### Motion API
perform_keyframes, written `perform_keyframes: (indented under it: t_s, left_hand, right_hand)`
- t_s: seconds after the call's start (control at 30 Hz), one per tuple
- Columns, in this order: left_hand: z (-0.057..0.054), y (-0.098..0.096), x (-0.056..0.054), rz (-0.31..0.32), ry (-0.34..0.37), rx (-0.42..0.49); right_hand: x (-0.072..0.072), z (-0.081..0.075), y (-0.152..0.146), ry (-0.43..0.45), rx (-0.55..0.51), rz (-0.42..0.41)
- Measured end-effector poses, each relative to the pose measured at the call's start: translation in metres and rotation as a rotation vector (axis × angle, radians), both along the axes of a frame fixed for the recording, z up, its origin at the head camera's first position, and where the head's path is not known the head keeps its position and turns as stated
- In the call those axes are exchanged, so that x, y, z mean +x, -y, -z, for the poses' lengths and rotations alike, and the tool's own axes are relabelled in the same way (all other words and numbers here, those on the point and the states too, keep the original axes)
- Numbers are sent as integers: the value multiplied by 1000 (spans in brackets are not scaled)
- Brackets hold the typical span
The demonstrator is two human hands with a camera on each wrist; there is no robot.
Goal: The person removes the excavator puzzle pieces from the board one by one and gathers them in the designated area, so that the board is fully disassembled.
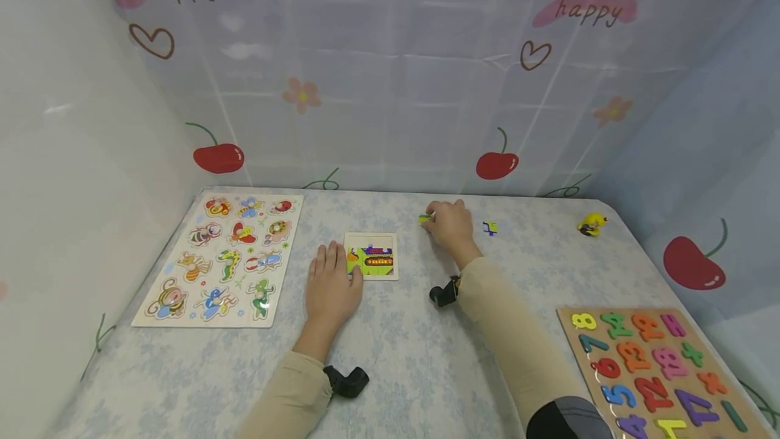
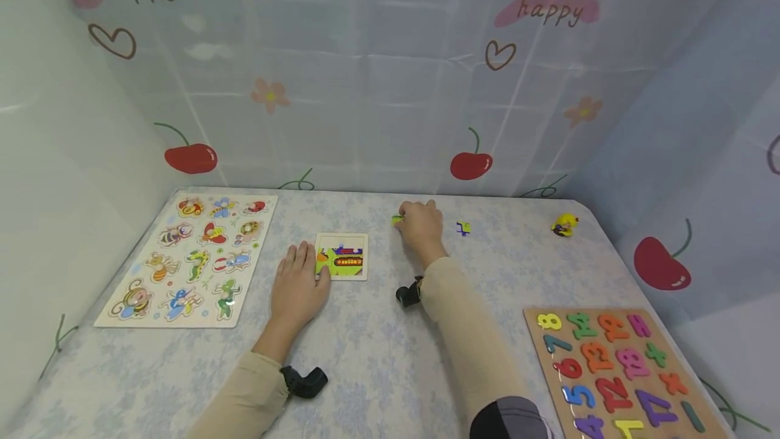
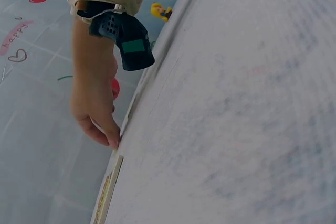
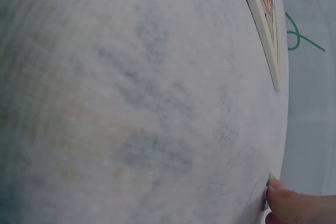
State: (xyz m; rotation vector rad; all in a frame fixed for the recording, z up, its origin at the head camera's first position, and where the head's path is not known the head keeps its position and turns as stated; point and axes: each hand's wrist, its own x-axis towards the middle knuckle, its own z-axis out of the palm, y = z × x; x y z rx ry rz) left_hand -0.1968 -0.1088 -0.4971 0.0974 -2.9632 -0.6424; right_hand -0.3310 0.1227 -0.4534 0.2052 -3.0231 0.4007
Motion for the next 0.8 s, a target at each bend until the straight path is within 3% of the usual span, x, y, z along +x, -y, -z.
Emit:
perform_keyframes:
  t_s: [0.3,0.8]
  left_hand:
    - [1,0,1,2,-11,14]
    - [-1,-2,-2,26,11,39]
  right_hand:
    - [9,1,3,-43,-85,-40]
    - [47,0,39,120,-173,-238]
